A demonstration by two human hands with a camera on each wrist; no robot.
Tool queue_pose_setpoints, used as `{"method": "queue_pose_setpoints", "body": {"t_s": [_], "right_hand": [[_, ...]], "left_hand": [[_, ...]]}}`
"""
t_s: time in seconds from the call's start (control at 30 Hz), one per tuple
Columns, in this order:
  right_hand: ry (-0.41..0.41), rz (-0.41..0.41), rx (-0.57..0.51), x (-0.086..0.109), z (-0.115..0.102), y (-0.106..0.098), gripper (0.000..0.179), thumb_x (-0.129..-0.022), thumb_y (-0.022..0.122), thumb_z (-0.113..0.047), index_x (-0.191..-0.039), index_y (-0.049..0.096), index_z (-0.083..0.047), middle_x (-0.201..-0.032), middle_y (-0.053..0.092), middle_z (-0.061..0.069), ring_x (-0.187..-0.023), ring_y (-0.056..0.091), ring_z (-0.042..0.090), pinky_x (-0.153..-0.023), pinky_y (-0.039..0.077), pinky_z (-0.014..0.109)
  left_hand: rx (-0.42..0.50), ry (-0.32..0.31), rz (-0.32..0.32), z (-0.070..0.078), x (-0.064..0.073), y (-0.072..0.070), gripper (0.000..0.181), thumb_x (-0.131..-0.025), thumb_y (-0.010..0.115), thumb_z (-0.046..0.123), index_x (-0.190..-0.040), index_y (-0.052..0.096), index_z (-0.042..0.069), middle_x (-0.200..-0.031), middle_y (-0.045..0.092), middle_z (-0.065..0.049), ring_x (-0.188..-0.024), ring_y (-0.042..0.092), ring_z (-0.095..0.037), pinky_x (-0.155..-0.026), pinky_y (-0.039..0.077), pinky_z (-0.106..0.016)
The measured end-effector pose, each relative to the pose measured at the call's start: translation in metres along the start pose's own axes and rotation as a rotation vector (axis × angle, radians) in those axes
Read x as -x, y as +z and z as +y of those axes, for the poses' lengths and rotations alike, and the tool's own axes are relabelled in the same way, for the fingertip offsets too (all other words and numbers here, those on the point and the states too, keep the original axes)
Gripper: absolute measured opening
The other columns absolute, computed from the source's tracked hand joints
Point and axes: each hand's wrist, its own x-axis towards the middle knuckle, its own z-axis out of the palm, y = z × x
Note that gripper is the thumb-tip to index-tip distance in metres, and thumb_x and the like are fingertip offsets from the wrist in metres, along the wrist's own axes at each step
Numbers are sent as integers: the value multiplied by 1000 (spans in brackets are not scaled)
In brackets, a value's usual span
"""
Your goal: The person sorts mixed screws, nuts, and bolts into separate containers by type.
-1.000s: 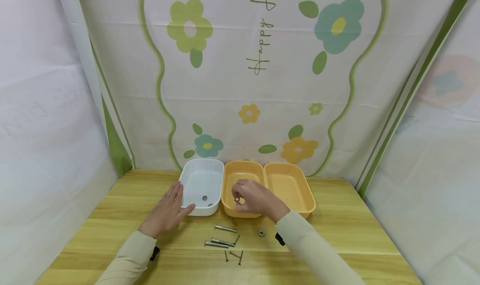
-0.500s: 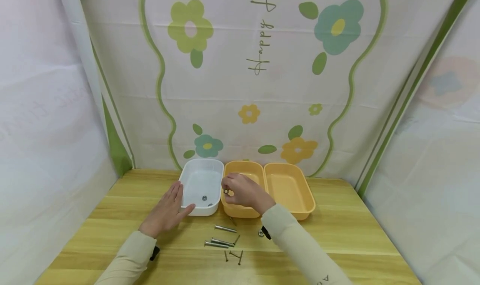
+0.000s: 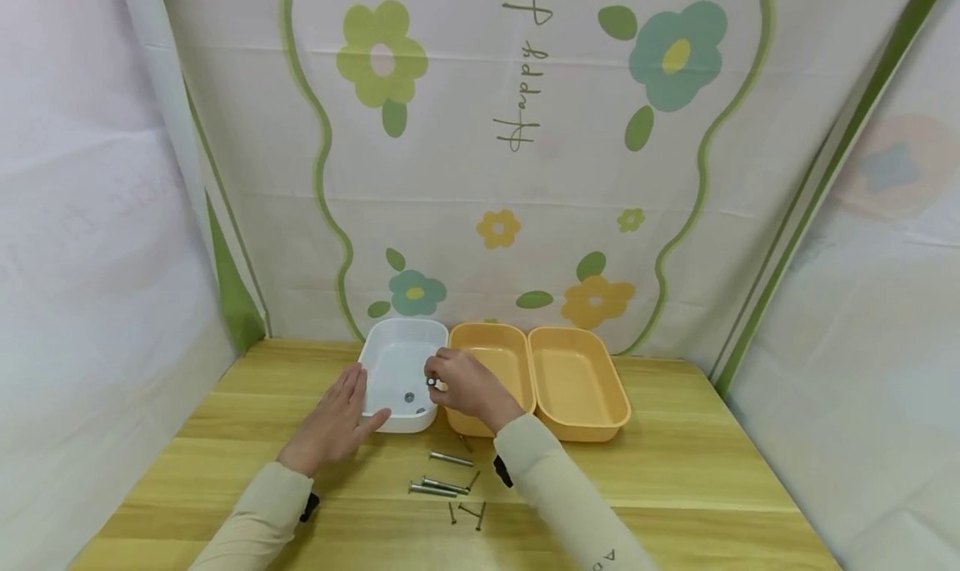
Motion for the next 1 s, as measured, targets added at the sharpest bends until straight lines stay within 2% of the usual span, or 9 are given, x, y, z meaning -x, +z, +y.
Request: {"method": "queue_pose_setpoints", "body": {"t_s": [0.1, 0.2, 0.33, 0.47, 0.77, 1.0], "right_hand": [[26, 3, -6, -2, -1, 7, 9, -95, 78, -16, -103, 76, -11, -98, 72, 0, -80, 59, 6, -70, 50, 10], [41, 10, 6, -2, -2, 13, 10, -96, 77, -16, -105, 77, -11, -100, 72, 0, -83, 63, 8, -74, 54, 12], [92, 35, 13, 0, -4, 21, 23, -100, 74, -17, -120, 76, -8, -114, 75, 5, -102, 73, 16, -90, 61, 23], [134, 50, 6, 3, -3, 21, 34, -103, 70, -19, -135, 70, -6, -128, 73, 9, -117, 72, 21, -100, 60, 29], [83, 57, -64, 17, 2, -2, 35, -99, 75, -18, -129, 71, -1, -123, 73, 12, -111, 73, 24, -95, 62, 31], [7, 30, -43, 39, 12, -22, 34, -97, 77, -17, -126, 72, -1, -122, 73, 12, -113, 72, 25, -97, 62, 35]], "left_hand": [[-11, -4, -11, 1, 0, -1, 92, -109, 48, 55, -158, 24, -19, -170, 19, -37, -159, 19, -53, -127, 26, -66], [-6, 3, 4, 3, 1, -3, 90, -108, 51, 50, -157, 26, -21, -169, 20, -38, -158, 21, -54, -126, 28, -67], [15, 18, 22, 2, 1, -1, 91, -108, 53, 51, -156, 26, -22, -168, 21, -39, -158, 21, -55, -125, 28, -68], [12, 17, 20, 3, 0, -1, 93, -107, 52, 53, -156, 26, -21, -168, 21, -38, -158, 21, -54, -125, 28, -68], [-21, -6, -9, 3, -1, -3, 91, -108, 49, 53, -158, 23, -19, -170, 19, -36, -160, 18, -53, -127, 27, -66], [-19, -14, -22, 3, 1, -4, 90, -109, 49, 52, -158, 22, -19, -170, 18, -36, -160, 17, -52, -128, 26, -65]]}}
